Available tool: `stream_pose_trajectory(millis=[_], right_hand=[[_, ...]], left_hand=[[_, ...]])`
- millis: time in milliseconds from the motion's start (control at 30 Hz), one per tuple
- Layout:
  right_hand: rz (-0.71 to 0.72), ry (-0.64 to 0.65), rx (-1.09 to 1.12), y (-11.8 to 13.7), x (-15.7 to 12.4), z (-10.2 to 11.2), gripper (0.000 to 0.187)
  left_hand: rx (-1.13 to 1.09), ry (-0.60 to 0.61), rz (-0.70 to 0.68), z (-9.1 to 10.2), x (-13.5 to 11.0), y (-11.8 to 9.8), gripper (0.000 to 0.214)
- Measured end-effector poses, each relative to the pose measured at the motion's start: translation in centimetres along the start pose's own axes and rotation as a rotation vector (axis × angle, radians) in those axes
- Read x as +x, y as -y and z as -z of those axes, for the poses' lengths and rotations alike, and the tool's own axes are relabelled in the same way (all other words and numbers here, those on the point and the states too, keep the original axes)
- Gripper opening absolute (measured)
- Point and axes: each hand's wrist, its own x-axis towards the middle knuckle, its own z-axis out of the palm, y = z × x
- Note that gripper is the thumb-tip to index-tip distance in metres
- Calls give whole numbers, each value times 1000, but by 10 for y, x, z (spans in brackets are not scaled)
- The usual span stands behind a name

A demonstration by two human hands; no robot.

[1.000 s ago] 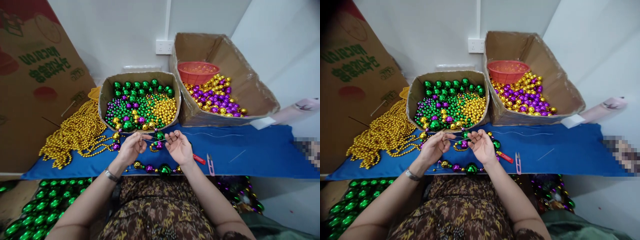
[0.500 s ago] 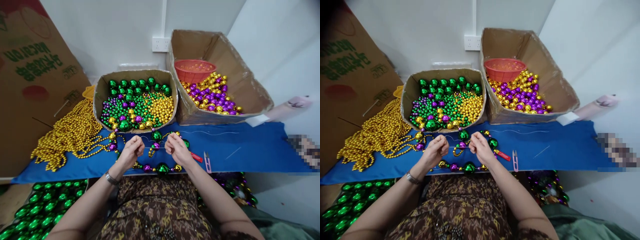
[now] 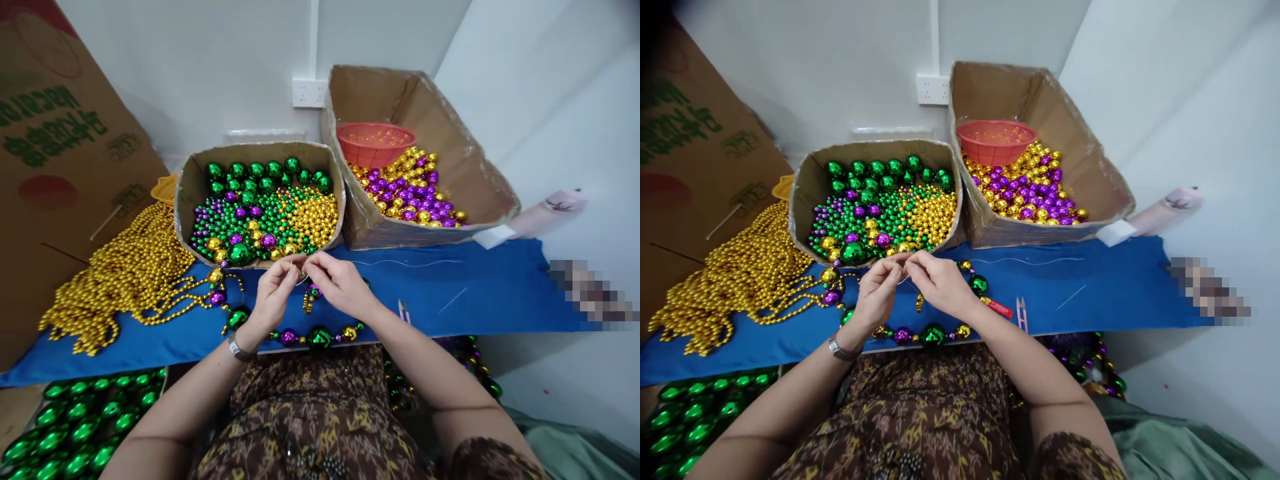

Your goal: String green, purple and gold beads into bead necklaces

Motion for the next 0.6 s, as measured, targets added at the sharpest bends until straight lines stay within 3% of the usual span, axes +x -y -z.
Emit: stream_pose_trajectory(millis=[67, 233, 400, 500, 600], right_hand=[[-38, 17, 12, -4, 0, -3, 20], [-35, 127, 51, -11, -1, -18, 21], [-29, 14, 79, 1, 9, -12, 27], [-32, 4, 145, 7, 19, -3, 27], [-68, -51, 329, 5, 27, 5, 28]], left_hand=[[34, -45, -60, -1, 2, -4, 24], [141, 2, -116, 2, 7, -18, 21], [57, 77, -42, 1, -2, 1, 32], [230, 146, -39, 1, -7, 13, 38], [382, 138, -94, 2, -6, 12, 24]])
